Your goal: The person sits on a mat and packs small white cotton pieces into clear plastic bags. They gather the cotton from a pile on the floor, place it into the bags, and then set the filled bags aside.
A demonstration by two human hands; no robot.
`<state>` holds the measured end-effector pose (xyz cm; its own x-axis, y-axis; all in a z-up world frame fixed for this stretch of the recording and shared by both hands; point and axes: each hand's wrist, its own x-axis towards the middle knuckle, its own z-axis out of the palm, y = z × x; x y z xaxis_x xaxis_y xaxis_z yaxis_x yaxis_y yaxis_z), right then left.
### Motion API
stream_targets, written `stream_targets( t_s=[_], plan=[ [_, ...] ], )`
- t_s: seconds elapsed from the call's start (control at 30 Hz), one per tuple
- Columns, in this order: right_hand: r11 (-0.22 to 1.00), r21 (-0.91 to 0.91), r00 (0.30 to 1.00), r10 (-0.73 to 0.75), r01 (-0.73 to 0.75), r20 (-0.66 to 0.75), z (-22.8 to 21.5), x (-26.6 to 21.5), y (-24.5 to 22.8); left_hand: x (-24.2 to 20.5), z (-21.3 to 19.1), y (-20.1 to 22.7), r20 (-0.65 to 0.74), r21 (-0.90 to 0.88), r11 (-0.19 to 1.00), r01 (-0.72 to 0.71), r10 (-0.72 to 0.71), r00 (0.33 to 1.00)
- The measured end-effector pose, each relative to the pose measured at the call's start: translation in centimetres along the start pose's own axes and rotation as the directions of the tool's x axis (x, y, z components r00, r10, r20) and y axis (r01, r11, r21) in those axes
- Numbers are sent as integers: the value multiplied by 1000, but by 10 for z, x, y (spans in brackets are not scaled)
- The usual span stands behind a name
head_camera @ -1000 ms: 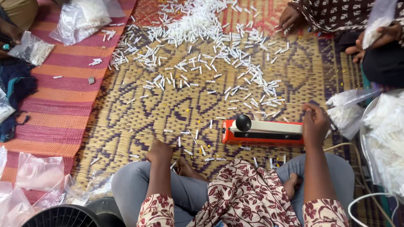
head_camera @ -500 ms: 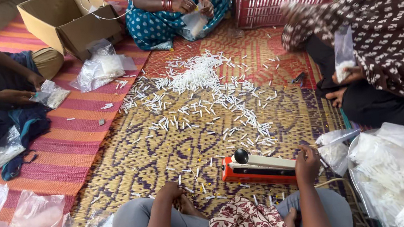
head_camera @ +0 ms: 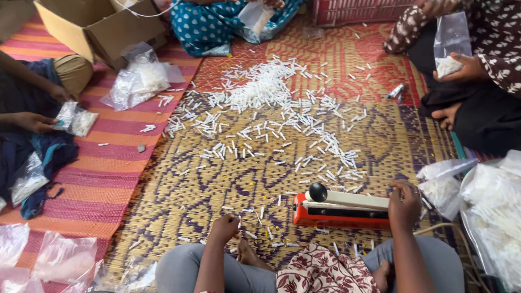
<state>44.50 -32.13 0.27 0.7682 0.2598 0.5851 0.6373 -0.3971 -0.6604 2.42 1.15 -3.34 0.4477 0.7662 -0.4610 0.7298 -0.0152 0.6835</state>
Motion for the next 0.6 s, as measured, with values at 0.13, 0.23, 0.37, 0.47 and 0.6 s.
stream_targets(
  t_s=[0.13, 0.23, 0.37, 0.47, 0.6],
  plan=[
    [1000, 24, 1000, -19, 20, -15, 5, 13, -4, 4, 6, 4, -6, 680, 713, 171, -227, 974],
    [999, -25, 999, -36, 36, 1, -1, 7, 1, 10, 15, -1, 188, 668, 737, 101, -299, 936],
    [999, 30, 1000, -15, 15, 22, 0, -4, 6, 11, 23, -17, 331, 565, 823, 63, -297, 896],
    [1000, 19, 1000, -7, 7, 16, 7, 12, -3, 18, 13, -8, 340, 486, 874, -9, -179, 923],
    [998, 68, 1000, -14, 14, -5, -12, 16, -24, 12, 12, -9, 257, 377, 926, 0, -105, 961]
  ],
)
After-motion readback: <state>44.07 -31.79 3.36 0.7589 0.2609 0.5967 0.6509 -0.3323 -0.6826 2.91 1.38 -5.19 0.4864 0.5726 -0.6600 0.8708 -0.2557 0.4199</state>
